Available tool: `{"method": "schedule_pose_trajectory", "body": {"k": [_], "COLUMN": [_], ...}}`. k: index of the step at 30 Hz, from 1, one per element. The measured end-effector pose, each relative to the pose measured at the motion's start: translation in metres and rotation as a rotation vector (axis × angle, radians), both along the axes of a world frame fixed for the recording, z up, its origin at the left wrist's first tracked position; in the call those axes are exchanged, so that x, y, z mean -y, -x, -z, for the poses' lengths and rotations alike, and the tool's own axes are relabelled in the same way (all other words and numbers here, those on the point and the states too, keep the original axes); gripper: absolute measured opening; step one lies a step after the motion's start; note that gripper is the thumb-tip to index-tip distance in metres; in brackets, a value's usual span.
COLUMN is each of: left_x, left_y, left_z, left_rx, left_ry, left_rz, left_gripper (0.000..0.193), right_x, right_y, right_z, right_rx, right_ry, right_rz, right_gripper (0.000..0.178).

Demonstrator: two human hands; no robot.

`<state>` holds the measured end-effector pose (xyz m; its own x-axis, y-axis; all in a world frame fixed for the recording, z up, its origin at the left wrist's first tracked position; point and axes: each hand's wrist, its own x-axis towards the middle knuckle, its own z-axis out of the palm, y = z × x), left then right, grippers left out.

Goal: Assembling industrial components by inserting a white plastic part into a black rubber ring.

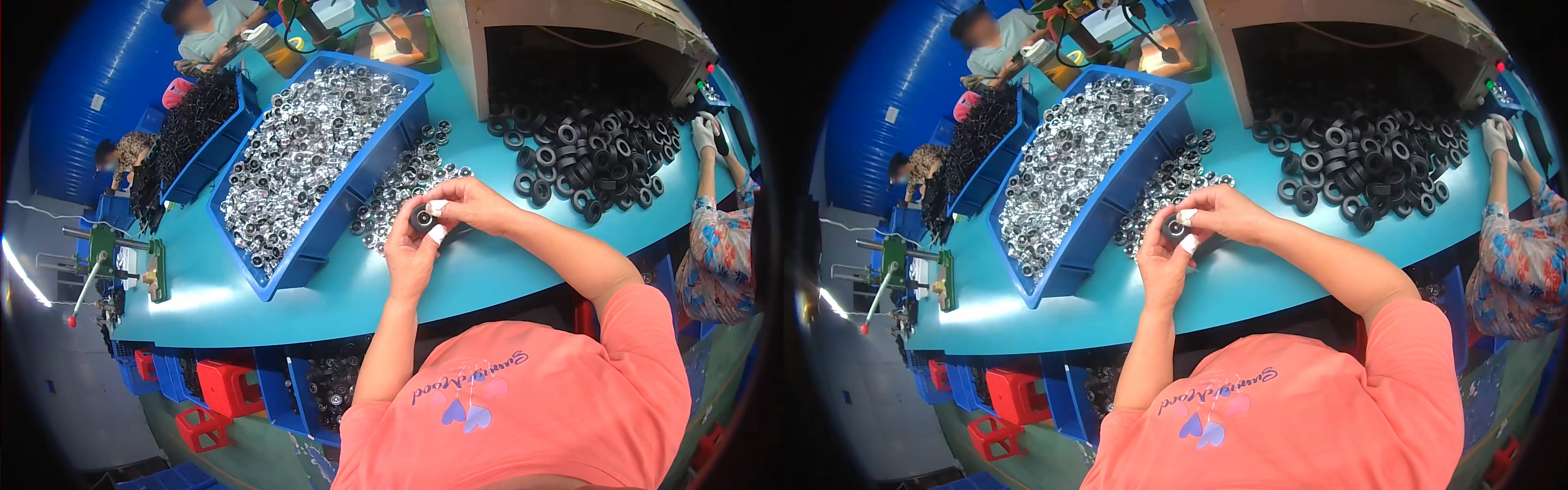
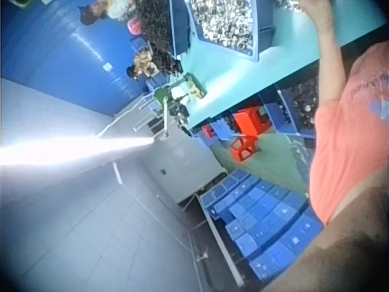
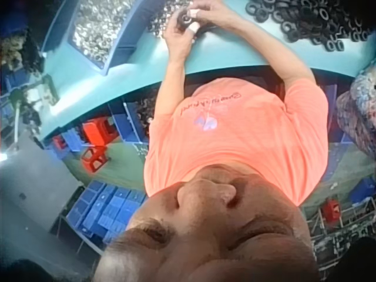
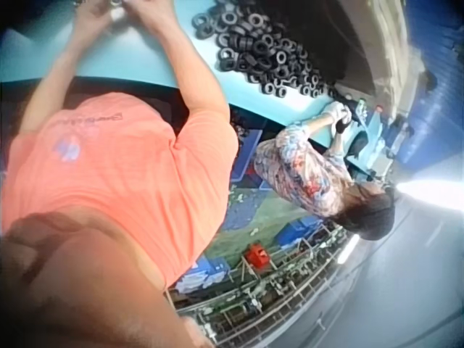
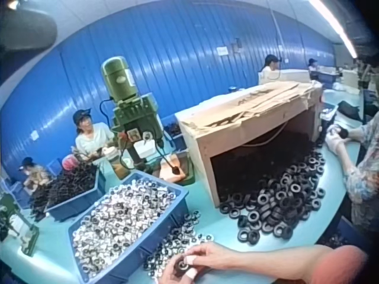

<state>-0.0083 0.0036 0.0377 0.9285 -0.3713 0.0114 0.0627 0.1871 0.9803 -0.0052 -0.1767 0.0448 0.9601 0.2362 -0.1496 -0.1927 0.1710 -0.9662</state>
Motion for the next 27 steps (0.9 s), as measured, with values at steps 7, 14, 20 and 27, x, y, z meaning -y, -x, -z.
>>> {"method": "schedule_pose_trajectory", "body": {"k": [7, 14, 20, 27], "left_x": [-0.003, -0.004, -0.015, -0.193], "left_y": [-0.002, 0.0, 0.018, 0.073], "left_z": [0.008, 0.019, 0.001, -0.02], "left_rx": [0.035, 0.146, 0.213, 0.096], "left_ry": [-0.019, -0.056, -0.136, -0.804], "left_rz": [-0.018, -0.043, -0.056, 0.044], "left_gripper": [0.056, 0.048, 0.05, 0.05], "right_x": [0.002, -0.001, 0.003, 0.058], "right_y": [-0.002, 0.001, 0.003, 0.008], "right_z": [0.003, -0.001, -0.001, -0.046], "right_rx": [-0.044, 0.011, 0.093, 0.255], "right_ry": [-0.054, -0.018, 0.033, 0.451], "right_rz": [0.012, 0.007, -0.091, -0.001], "right_gripper": [0.025, 0.022, 0.022, 0.025]}}
